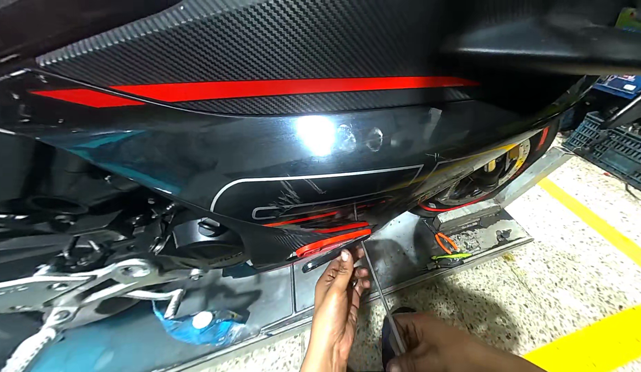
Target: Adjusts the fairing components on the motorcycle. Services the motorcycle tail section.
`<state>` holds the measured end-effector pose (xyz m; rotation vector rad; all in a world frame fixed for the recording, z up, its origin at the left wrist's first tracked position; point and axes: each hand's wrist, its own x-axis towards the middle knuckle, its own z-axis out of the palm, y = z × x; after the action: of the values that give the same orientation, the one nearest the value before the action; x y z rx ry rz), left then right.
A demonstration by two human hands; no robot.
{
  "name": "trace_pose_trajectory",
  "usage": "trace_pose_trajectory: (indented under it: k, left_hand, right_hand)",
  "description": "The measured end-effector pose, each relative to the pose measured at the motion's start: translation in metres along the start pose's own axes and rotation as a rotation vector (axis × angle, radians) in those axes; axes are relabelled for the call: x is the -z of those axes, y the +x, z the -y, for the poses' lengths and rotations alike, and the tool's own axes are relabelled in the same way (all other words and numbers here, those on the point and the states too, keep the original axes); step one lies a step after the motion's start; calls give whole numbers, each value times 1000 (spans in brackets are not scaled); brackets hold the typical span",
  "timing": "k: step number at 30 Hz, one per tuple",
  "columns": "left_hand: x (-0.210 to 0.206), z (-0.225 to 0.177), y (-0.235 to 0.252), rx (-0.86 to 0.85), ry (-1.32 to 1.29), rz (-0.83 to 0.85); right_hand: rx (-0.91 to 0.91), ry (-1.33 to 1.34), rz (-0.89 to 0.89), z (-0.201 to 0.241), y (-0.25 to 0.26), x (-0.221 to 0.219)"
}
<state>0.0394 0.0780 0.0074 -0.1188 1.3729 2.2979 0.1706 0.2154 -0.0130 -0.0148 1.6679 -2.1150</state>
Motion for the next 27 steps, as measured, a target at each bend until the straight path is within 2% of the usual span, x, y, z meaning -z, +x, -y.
trace_pose_trajectory:
  k: [3, 8, 16, 19, 23, 27]
  left_hand:
    - [0, -14, 7, -73, 55, -49]
    - [-4, -21, 11, -128, 174, -108]
    - [-7, -21, 16, -182, 259, -172]
    - [-12, -20, 15, -190, 272, -200]
    - [-17, -20, 16, -190, 245, -242]
    - [-13, -13, 17, -219, 175, -216]
  right_hand:
    - [46, 148, 82, 3, -1, -1]
    - [-28, 217, 183, 13, 1, 11]
    - [-133, 108, 17, 11, 11, 6]
    - [-52, 64, -40, 4, 14, 4]
    - [60, -43, -234, -11, 25, 10]
    - [97, -26, -283, -21, 32, 7]
